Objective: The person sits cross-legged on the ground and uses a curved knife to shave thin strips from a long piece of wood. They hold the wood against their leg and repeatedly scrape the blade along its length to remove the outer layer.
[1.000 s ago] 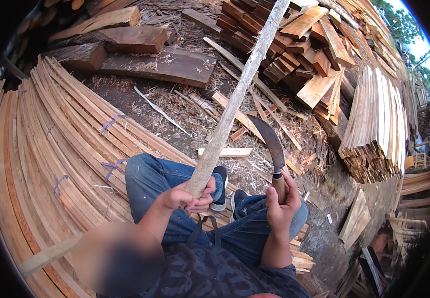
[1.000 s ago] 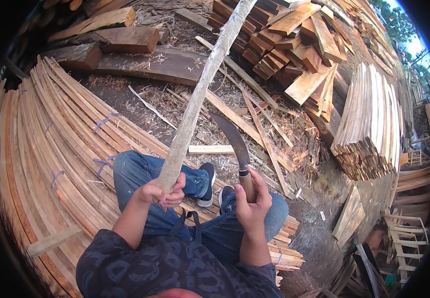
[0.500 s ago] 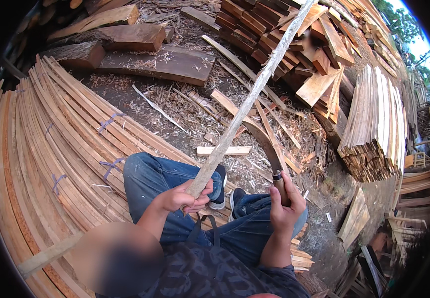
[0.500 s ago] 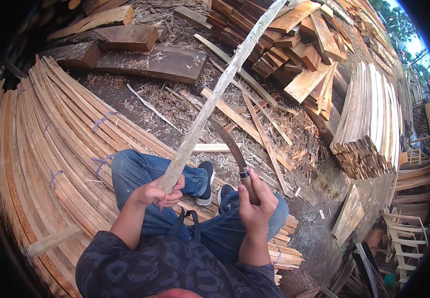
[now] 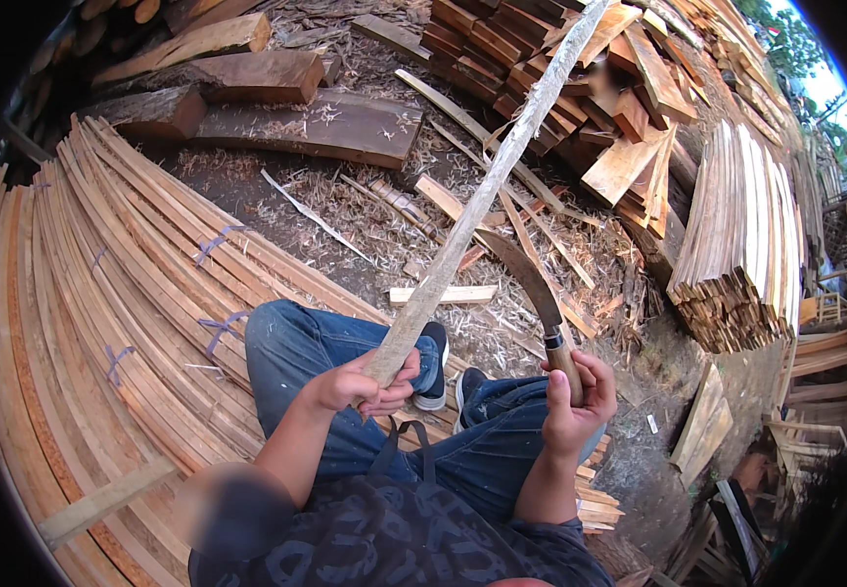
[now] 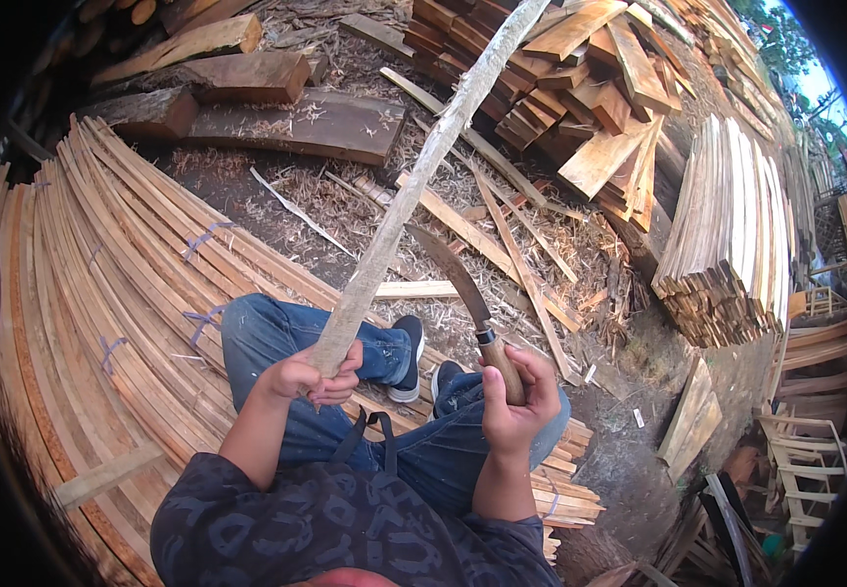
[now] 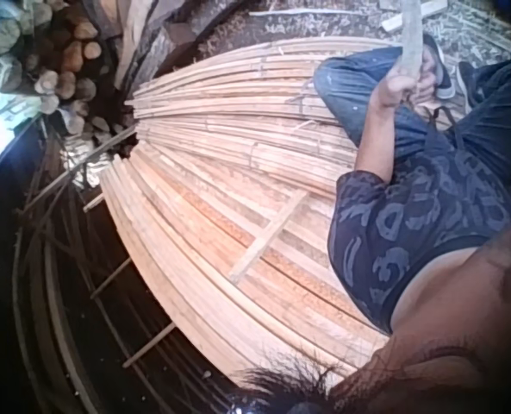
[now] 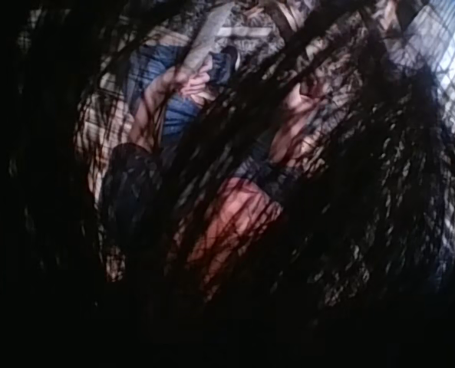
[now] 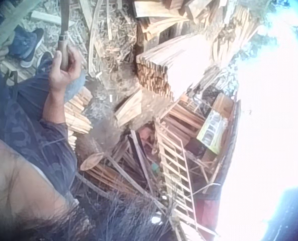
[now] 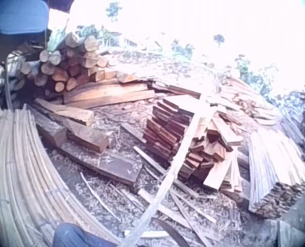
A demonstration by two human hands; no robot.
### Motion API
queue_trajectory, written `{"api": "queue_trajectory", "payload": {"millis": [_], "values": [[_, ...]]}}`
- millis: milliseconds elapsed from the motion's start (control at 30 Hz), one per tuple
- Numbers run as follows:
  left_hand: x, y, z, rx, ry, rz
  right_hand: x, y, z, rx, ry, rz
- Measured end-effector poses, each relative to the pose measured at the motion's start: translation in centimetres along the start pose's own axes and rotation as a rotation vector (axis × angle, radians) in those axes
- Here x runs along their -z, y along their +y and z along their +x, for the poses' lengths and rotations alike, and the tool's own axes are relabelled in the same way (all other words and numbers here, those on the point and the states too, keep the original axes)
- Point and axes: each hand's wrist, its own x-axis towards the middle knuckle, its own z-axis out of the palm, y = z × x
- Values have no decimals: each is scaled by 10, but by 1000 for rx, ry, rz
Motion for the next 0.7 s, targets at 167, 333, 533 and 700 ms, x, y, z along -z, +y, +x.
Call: {"api": "queue_trajectory", "payload": {"millis": [167,333,533,700], "values": [[-5,-1,4,2,-9,-81,-5,-5,1,475,26,-316],[-5,-8,9,-20,-150,-267,-8,0,4,674,-26,-353],[-6,-9,9,0,-138,-258,-1,4,-6,625,32,-200],[-2,-10,8,0,-99,-266,2,-4,-9,628,-9,-227]]}}
